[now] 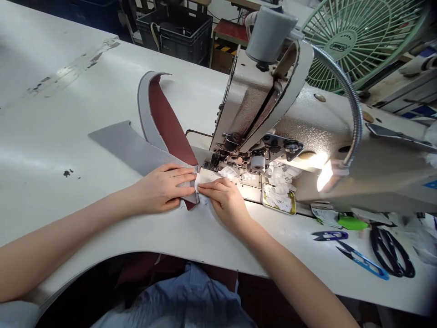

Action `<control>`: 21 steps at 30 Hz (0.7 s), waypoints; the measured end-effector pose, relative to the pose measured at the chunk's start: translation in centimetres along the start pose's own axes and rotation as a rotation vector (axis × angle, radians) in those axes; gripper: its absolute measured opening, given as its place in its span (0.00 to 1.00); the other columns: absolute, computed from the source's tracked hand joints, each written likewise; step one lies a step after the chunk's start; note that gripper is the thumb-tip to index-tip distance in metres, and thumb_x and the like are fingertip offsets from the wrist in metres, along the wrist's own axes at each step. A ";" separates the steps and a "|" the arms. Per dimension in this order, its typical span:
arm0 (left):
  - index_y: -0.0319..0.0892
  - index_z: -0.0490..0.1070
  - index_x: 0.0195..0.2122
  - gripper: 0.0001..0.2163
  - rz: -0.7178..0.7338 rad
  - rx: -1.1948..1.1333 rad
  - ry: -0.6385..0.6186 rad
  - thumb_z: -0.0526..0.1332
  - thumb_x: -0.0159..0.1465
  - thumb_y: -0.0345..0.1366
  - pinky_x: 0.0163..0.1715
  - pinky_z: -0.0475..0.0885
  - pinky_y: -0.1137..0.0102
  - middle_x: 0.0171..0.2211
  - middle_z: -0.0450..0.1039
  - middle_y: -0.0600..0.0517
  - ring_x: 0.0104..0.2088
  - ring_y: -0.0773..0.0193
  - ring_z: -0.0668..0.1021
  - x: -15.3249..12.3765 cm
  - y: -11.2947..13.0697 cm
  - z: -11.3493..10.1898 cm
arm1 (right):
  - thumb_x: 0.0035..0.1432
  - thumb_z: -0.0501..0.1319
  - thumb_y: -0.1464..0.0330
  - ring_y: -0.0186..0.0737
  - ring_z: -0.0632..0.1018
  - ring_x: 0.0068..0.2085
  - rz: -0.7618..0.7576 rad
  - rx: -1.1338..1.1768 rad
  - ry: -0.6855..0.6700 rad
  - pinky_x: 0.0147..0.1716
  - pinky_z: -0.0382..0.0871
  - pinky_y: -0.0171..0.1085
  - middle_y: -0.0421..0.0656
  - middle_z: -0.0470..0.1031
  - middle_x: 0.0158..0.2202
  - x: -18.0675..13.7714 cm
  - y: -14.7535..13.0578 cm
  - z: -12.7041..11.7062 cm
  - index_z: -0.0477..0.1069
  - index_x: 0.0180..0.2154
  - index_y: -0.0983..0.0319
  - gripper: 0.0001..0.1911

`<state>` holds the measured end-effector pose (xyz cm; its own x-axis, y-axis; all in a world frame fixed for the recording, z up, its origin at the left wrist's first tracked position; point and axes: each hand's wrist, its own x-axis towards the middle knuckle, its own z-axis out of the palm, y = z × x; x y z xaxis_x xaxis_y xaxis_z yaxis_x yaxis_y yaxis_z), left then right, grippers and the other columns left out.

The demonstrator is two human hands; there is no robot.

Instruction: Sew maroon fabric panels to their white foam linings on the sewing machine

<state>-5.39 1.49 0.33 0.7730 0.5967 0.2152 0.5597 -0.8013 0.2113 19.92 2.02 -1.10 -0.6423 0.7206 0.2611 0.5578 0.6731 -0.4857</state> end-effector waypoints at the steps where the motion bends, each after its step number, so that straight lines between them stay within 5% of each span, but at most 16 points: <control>1: 0.46 0.72 0.52 0.18 0.000 -0.009 0.004 0.56 0.61 0.28 0.62 0.63 0.56 0.59 0.70 0.46 0.63 0.51 0.69 -0.1 0.0 0.1 | 0.66 0.55 0.78 0.40 0.75 0.45 -0.011 -0.018 -0.006 0.46 0.72 0.42 0.42 0.81 0.49 0.0 -0.1 0.1 0.78 0.50 0.54 0.20; 10: 0.39 0.65 0.60 0.26 -0.092 -0.025 0.031 0.57 0.59 0.31 0.58 0.69 0.60 0.61 0.67 0.41 0.58 0.52 0.74 0.3 -0.3 0.5 | 0.67 0.53 0.77 0.41 0.74 0.47 -0.056 -0.226 -0.034 0.44 0.68 0.43 0.42 0.77 0.54 0.1 -0.6 0.6 0.74 0.55 0.59 0.20; 21: 0.40 0.68 0.57 0.22 -0.031 -0.108 -0.002 0.57 0.59 0.31 0.55 0.70 0.59 0.54 0.71 0.43 0.53 0.52 0.75 6.0 -2.9 1.4 | 0.71 0.54 0.69 0.47 0.72 0.50 0.173 -0.362 0.052 0.46 0.62 0.48 0.44 0.77 0.54 0.2 0.4 -1.5 0.73 0.54 0.57 0.15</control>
<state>-1.98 7.30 -0.32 0.7563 0.6213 0.2049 0.5484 -0.7728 0.3194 20.80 2.63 0.00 -0.5006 0.8294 0.2479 0.8101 0.5498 -0.2037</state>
